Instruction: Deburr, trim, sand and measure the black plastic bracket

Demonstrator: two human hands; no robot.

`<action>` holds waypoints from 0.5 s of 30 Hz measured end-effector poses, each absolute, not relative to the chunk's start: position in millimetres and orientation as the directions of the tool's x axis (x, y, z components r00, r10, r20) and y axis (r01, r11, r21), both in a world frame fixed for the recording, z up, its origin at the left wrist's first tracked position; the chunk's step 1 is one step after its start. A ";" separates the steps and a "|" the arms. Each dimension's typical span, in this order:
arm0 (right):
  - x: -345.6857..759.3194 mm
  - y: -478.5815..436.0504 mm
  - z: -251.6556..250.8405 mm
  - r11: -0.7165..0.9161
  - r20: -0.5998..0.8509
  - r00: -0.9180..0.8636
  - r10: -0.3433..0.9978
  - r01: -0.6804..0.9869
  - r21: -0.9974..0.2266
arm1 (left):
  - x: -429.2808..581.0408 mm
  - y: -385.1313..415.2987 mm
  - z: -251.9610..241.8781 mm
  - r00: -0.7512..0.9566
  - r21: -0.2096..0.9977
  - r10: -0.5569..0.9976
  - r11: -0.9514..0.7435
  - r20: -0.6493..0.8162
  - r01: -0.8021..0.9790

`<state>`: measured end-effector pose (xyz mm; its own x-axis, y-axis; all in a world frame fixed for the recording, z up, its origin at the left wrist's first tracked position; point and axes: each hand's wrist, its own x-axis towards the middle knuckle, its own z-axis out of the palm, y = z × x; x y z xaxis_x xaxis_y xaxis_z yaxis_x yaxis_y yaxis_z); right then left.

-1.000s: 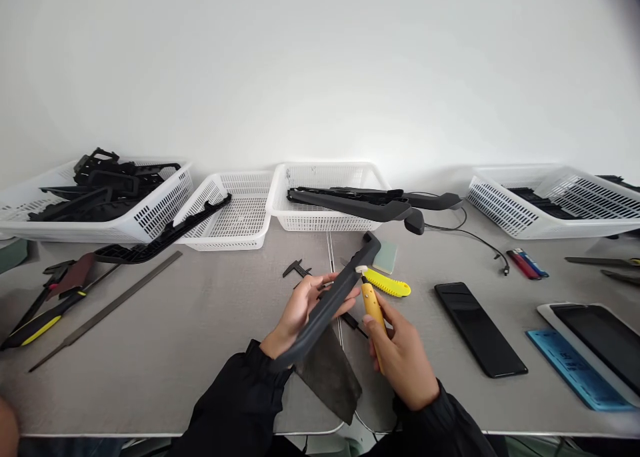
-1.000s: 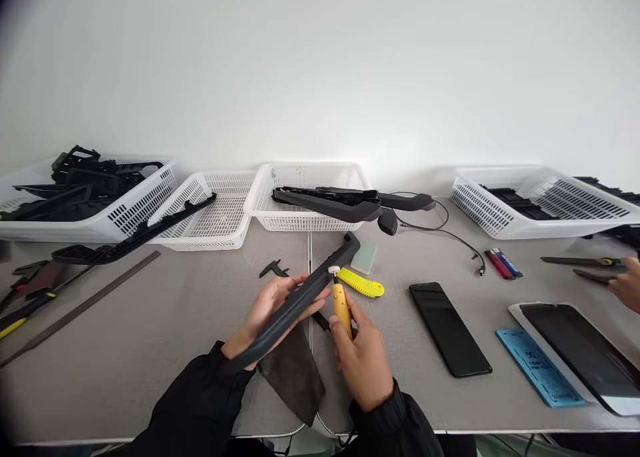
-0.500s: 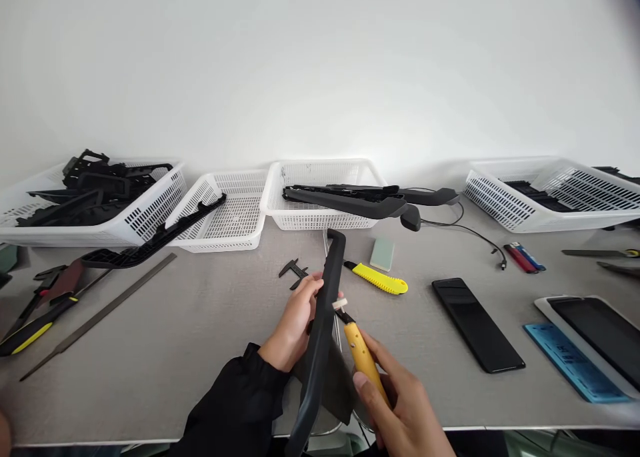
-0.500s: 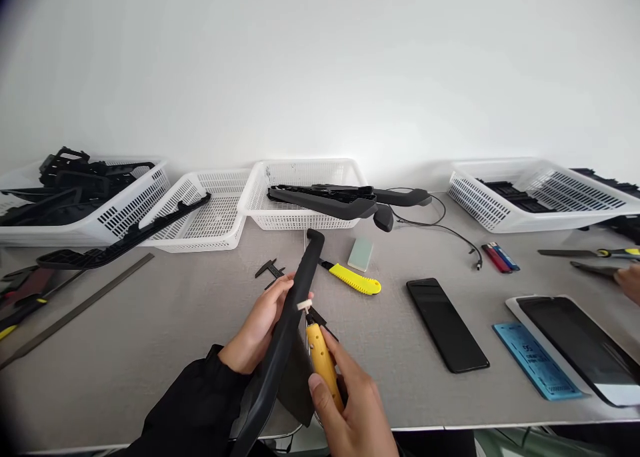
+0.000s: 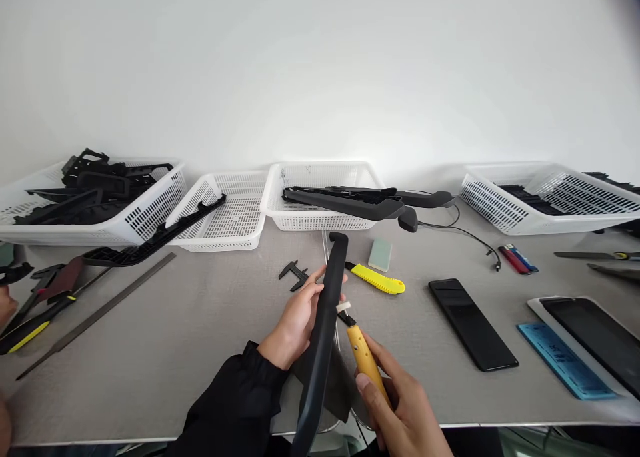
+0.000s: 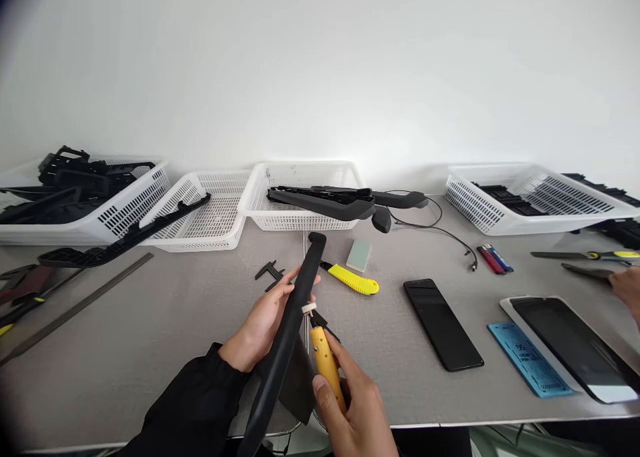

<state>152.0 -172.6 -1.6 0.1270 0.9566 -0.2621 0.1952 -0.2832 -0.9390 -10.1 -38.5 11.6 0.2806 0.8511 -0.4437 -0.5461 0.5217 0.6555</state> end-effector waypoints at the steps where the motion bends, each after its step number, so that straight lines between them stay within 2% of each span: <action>1: 151.4 -172.9 -1.8 -0.284 -0.261 0.134 0.956 0.195 -0.939 | -9.8 -38.4 12.4 0.283 0.653 0.853 0.519 -0.439 -0.551; 4: 149.2 -173.4 -2.7 -0.268 -0.241 0.150 0.959 0.195 -0.944 | -8.3 -39.1 13.7 0.258 0.689 0.869 0.492 -0.421 -0.533; 9: 148.4 -171.5 -7.0 -0.192 -0.160 0.149 0.976 0.234 -0.953 | -6.6 -43.3 12.6 0.150 0.823 0.928 0.372 -0.342 -0.430; 15: 159.1 -164.6 -15.3 -0.100 -0.079 0.074 0.994 0.341 -0.935 | -5.7 -46.1 15.4 0.149 0.885 0.956 0.290 -0.252 -0.363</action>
